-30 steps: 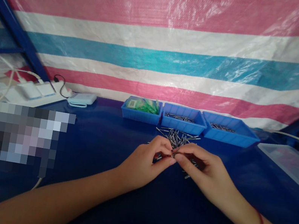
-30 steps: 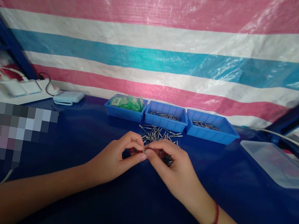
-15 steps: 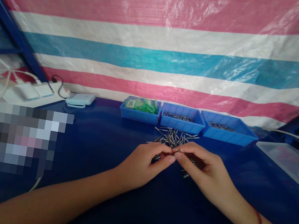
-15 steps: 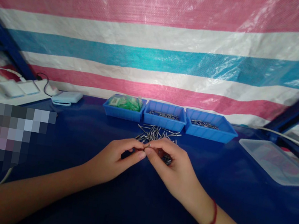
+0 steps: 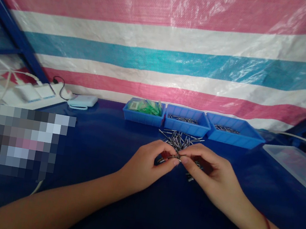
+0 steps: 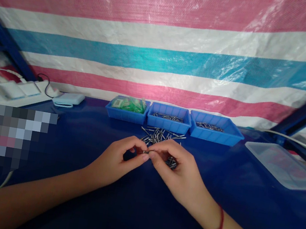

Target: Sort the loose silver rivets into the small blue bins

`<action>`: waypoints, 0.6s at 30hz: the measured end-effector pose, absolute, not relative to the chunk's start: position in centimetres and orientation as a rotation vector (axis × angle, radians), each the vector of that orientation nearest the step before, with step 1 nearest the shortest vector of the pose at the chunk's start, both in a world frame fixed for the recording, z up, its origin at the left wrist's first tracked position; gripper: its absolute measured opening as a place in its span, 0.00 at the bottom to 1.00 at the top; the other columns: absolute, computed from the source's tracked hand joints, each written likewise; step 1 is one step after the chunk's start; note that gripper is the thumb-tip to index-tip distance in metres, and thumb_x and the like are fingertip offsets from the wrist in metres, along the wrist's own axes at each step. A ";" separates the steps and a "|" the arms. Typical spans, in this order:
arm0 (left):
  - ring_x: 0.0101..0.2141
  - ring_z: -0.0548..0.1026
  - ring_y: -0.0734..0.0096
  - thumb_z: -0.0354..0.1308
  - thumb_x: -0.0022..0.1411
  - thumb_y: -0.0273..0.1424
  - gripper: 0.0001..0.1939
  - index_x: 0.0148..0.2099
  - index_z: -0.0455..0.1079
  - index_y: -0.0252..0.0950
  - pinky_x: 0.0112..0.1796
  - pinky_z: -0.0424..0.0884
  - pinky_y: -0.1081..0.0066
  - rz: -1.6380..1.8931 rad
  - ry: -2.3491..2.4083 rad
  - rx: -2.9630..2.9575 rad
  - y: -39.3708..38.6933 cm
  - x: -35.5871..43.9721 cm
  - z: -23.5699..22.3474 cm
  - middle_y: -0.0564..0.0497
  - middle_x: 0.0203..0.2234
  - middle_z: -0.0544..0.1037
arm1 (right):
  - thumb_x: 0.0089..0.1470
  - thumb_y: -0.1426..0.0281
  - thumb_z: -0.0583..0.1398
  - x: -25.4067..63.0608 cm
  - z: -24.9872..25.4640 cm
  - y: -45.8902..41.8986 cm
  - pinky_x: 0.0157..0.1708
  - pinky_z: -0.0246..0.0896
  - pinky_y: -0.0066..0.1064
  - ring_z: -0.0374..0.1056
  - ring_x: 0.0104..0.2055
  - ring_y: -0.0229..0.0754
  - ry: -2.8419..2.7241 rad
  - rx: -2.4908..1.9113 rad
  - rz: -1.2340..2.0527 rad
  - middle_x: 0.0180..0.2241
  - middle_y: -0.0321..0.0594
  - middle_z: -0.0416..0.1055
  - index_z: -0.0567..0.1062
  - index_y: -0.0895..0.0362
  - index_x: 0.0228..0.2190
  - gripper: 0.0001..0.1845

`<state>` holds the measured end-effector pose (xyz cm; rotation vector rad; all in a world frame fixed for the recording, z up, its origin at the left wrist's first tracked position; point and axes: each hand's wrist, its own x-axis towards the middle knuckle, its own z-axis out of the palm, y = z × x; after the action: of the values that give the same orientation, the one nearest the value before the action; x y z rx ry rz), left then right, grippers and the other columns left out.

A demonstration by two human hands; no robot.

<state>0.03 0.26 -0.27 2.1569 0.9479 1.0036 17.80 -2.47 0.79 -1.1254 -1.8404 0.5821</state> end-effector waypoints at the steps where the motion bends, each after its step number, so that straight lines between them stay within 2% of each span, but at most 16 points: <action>1: 0.31 0.71 0.75 0.56 0.60 0.30 0.03 0.36 0.69 0.36 0.35 0.65 0.75 1.022 0.954 2.153 0.3 0.0 -0.3 0.54 0.29 0.74 | 0.54 0.66 0.58 17.8 0.7 -2.4 0.29 0.65 0.30 0.69 0.32 0.39 -1.825 -1.137 0.589 0.30 0.38 0.73 0.74 0.54 0.32 0.06; 7: 0.31 0.71 0.75 0.56 0.59 0.27 0.01 0.35 0.67 0.35 0.35 0.65 0.74 1.105 0.979 2.139 0.3 -0.1 -0.1 0.53 0.29 0.72 | 0.54 0.65 0.58 18.1 0.2 -2.1 0.29 0.64 0.30 0.69 0.30 0.39 -1.802 -1.199 0.649 0.29 0.38 0.73 0.73 0.55 0.33 0.07; 13: 0.31 0.70 0.74 0.56 0.60 0.32 0.05 0.35 0.66 0.35 0.34 0.66 0.74 1.131 0.970 2.156 0.1 -0.2 0.0 0.53 0.29 0.72 | 0.56 0.67 0.57 17.8 0.6 -2.2 0.35 0.65 0.30 0.70 0.35 0.39 -1.940 -1.139 0.639 0.32 0.38 0.74 0.75 0.54 0.32 0.07; 16: 0.30 0.70 0.74 0.57 0.59 0.35 0.09 0.40 0.66 0.35 0.33 0.66 0.73 1.026 0.980 2.190 0.1 -0.2 -0.1 0.53 0.31 0.72 | 0.56 0.66 0.56 18.2 1.0 -2.0 0.35 0.65 0.31 0.70 0.35 0.40 -1.966 -1.128 0.608 0.32 0.37 0.75 0.75 0.53 0.31 0.08; 18: 0.32 0.70 0.72 0.58 0.58 0.36 0.15 0.46 0.65 0.36 0.34 0.66 0.72 0.939 1.007 2.256 0.1 -0.3 -0.2 0.52 0.34 0.72 | 0.56 0.65 0.56 19.1 1.4 -1.5 0.36 0.64 0.33 0.70 0.35 0.41 -1.905 -1.188 0.471 0.32 0.38 0.75 0.74 0.53 0.31 0.08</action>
<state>-0.29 0.07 -0.17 2.2560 1.0066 0.9390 19.13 -1.52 1.40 -1.1877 -1.9049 0.4709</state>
